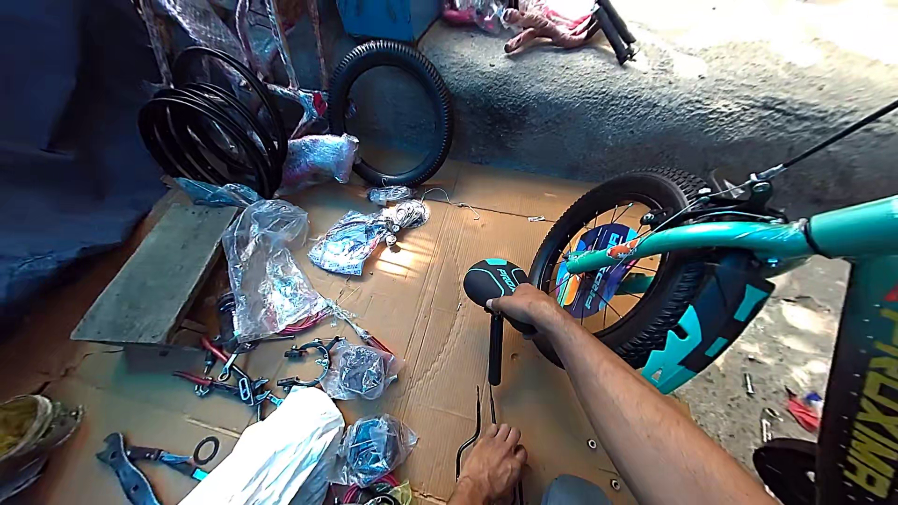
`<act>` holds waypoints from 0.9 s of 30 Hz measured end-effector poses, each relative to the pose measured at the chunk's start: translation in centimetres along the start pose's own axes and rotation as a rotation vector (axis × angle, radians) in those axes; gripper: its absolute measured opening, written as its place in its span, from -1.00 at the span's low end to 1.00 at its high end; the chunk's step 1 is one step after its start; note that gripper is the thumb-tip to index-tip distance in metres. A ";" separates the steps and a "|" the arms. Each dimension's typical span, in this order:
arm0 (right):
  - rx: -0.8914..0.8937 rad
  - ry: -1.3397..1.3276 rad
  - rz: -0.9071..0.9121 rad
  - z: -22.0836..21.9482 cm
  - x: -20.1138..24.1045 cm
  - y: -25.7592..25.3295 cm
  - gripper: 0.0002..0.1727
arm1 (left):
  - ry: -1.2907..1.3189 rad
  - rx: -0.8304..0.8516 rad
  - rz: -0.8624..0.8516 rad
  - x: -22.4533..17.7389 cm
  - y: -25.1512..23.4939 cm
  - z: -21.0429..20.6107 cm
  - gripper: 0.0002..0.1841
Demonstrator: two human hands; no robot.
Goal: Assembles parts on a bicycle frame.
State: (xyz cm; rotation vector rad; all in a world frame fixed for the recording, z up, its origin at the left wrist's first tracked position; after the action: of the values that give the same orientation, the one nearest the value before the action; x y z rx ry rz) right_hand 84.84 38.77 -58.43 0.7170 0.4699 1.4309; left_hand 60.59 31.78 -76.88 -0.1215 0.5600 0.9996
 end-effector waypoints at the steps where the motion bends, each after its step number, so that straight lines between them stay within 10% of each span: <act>1: 0.006 0.001 0.005 -0.1 0.2 -0.1 -0.25 | -0.015 -0.009 0.002 -0.1 0.1 0.1 -0.62; 27: 0.164 0.082 -0.032 -3.1 0.9 0.4 -0.37 | -0.164 -0.159 -0.105 -1.4 0.7 0.4 -0.62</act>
State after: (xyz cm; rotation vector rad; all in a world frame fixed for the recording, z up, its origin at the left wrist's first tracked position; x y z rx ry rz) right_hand 82.53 40.14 -60.18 0.7797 0.6660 1.4065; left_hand 59.53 31.23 -75.75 -0.2057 0.3206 0.9413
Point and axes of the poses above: each hand's wrist, its own y-axis away from the middle knuckle, its own z-axis out of the back of the hand, x = y × z, the point moved 7 cm from there along -y, towards the middle knuckle, and after that the axes turned 11 degrees about -z, right-handed, at the moved point
